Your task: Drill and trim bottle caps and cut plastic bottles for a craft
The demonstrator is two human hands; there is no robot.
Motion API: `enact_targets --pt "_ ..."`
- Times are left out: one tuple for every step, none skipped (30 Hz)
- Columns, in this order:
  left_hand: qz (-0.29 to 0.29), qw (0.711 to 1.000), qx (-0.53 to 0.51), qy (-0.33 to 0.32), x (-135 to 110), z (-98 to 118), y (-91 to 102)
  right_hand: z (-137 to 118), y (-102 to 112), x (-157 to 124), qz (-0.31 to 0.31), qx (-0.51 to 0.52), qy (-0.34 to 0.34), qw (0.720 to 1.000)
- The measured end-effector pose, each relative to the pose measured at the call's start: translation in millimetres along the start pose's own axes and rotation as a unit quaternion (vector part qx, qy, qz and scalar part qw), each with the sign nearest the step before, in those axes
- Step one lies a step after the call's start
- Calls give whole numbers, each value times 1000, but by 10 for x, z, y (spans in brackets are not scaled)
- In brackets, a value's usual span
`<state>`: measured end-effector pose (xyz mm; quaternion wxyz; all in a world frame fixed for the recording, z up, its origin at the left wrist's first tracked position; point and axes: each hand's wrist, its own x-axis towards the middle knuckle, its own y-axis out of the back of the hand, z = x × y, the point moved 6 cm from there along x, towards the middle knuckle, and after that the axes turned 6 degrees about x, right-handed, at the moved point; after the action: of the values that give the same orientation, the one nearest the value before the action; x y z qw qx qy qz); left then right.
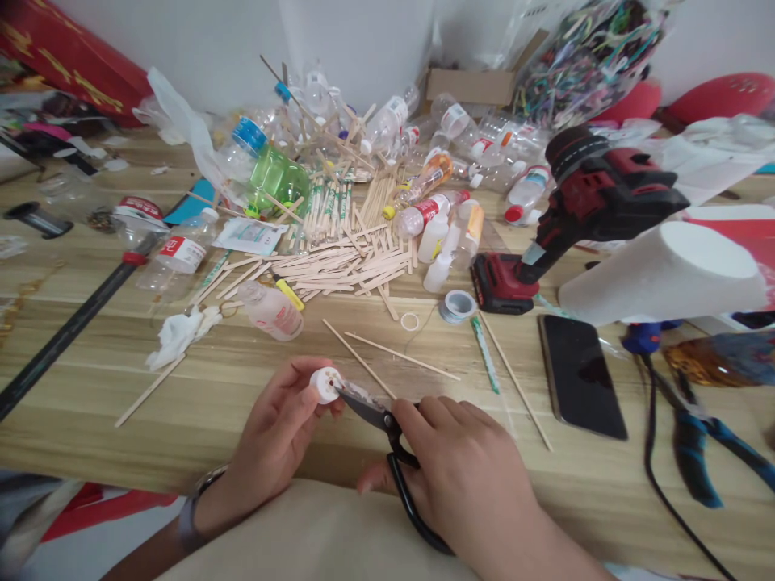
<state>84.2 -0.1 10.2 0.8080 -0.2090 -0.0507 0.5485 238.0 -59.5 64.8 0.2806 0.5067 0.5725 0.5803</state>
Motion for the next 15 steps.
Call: enact_targets --pt "-4 1000 5 -5 1 -3 3 -2 18 4 11 1 -3 1000" --pt "-8 1000 8 -10 1 -5 4 -4 31 6 18 0 -3 1000" --pt "-12 1000 10 -15 0 -4 2 -3 35 4 21 -2 -2 1000" --pt "-15 1000 11 -18 -2 -2 -1 -1 30 0 18 -7 0 1000" --pt "-16 1000 12 -19 -5 0 -3 -1 21 -5 12 -12 4 1000" --pt "-16 1000 12 -18 -10 0 -5 -1 14 -9 10 -19 8 1000" --pt "-15 1000 13 -15 -15 -1 -7 0 11 -11 10 -28 9 1000" --pt "-14 1000 12 -11 -20 -4 -8 -2 14 -9 15 -38 10 999" --pt "-14 1000 11 -5 -24 -8 -10 -9 23 -3 24 -48 12 998" --pt "-15 1000 7 3 -26 -12 -13 -19 34 7 35 -57 14 998" --pt "-16 1000 1 10 -25 -16 -18 -30 45 19 44 -64 15 997" --pt "-16 1000 -8 19 -22 -19 -24 -41 51 33 49 -68 16 996" --pt "-15 999 -21 28 -16 -20 -31 -51 55 44 53 -70 19 996" --pt "-13 999 -36 38 -7 -21 -39 -59 56 53 55 -71 22 996" --pt "-11 997 -55 51 2 -22 -51 -62 53 57 55 -72 24 996"
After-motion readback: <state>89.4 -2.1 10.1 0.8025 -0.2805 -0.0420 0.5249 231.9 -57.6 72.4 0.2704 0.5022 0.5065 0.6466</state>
